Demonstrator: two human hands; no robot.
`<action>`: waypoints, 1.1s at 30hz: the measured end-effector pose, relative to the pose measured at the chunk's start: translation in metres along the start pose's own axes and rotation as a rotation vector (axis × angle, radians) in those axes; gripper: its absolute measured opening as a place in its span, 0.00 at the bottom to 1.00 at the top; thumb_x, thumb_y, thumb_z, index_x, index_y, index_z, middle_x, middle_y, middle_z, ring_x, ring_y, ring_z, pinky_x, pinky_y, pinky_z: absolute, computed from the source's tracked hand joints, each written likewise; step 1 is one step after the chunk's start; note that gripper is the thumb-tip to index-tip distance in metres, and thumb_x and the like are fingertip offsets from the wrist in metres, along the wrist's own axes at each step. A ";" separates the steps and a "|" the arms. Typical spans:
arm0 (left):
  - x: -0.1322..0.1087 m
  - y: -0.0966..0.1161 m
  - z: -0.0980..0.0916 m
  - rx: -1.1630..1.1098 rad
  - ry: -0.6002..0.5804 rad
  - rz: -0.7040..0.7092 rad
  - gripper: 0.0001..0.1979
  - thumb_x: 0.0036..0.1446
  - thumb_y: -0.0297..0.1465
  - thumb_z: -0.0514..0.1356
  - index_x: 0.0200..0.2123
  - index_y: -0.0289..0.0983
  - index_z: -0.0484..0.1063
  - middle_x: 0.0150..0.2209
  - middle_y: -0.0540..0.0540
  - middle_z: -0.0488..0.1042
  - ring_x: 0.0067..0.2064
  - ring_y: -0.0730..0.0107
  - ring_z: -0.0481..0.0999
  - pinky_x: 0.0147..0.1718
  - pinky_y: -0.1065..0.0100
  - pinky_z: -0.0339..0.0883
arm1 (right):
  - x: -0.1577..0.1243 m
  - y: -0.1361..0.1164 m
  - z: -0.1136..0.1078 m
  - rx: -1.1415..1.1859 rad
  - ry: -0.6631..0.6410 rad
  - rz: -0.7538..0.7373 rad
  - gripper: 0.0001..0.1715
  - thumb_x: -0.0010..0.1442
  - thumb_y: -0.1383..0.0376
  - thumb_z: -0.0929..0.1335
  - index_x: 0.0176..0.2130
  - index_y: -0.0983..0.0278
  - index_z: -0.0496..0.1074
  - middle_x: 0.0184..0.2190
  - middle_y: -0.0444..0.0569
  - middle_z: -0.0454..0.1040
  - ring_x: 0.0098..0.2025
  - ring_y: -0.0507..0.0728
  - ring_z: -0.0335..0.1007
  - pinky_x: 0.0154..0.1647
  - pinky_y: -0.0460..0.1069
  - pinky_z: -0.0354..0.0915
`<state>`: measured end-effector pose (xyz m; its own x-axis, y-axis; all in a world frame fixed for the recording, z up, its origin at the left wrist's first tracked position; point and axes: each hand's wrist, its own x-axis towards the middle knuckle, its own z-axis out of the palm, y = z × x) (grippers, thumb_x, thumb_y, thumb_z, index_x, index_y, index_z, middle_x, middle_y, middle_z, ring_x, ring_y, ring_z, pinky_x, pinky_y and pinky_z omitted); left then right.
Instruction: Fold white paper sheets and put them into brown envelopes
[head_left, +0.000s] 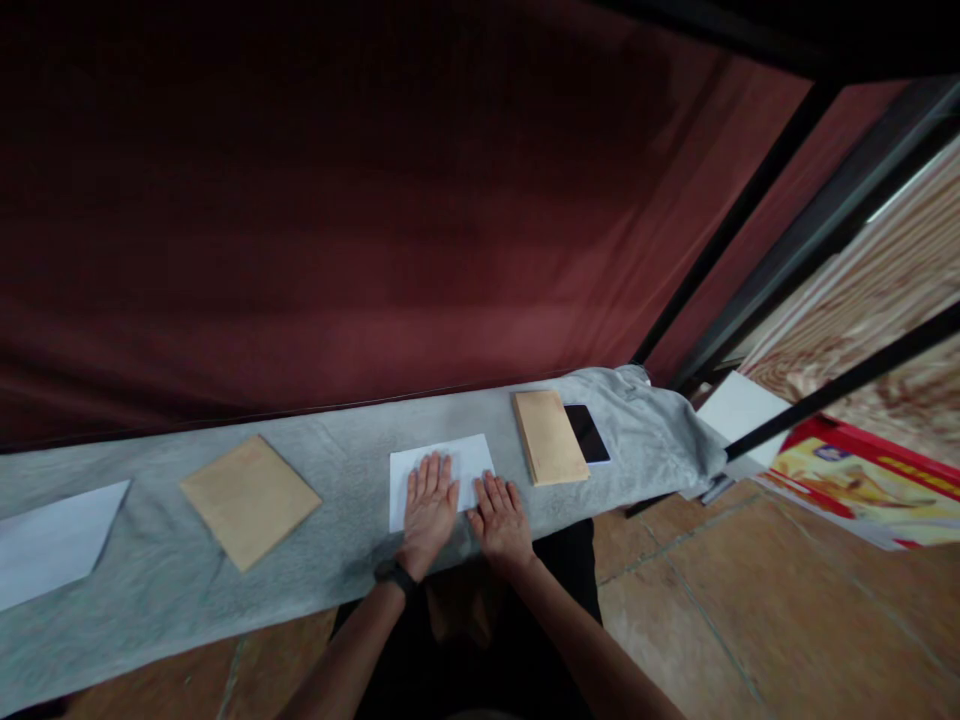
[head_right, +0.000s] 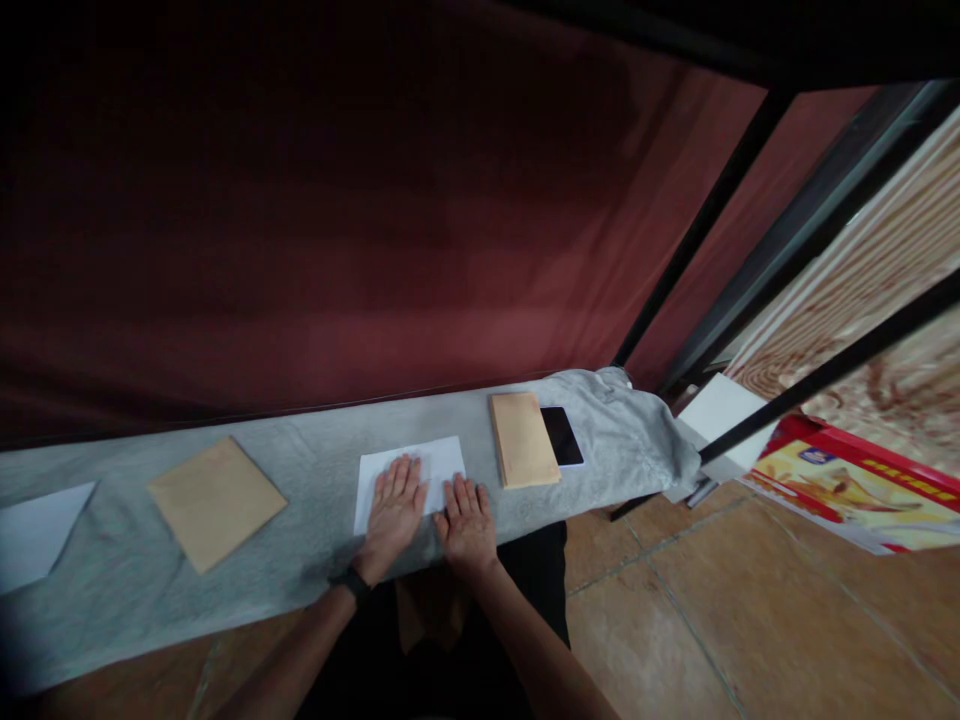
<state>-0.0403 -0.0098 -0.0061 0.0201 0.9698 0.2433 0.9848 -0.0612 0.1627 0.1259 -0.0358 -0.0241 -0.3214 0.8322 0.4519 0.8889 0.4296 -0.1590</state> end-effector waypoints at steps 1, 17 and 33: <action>0.000 0.010 0.003 -0.016 -0.022 0.046 0.29 0.70 0.36 0.43 0.69 0.33 0.57 0.71 0.38 0.55 0.73 0.54 0.51 0.70 0.48 0.45 | 0.000 0.000 0.001 -0.005 0.005 0.000 0.32 0.72 0.55 0.61 0.68 0.66 0.61 0.67 0.58 0.63 0.68 0.63 0.58 0.70 0.59 0.48; 0.012 -0.001 -0.006 -0.033 -0.060 0.128 0.28 0.70 0.36 0.42 0.69 0.33 0.58 0.69 0.38 0.60 0.72 0.58 0.54 0.70 0.51 0.48 | -0.003 -0.013 -0.009 0.040 -0.084 0.141 0.33 0.71 0.57 0.61 0.69 0.70 0.59 0.69 0.63 0.57 0.70 0.68 0.54 0.71 0.64 0.47; 0.074 -0.022 -0.010 -0.071 -0.192 0.095 0.27 0.68 0.35 0.44 0.68 0.38 0.60 0.69 0.42 0.61 0.70 0.58 0.57 0.68 0.51 0.49 | 0.003 -0.015 -0.019 0.025 -0.158 0.172 0.33 0.71 0.58 0.61 0.69 0.70 0.59 0.69 0.64 0.58 0.70 0.68 0.54 0.70 0.65 0.47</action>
<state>-0.0623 0.0612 0.0183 0.1510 0.9857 0.0754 0.9624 -0.1640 0.2165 0.1179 -0.0467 -0.0035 -0.2150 0.9376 0.2733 0.9273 0.2838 -0.2441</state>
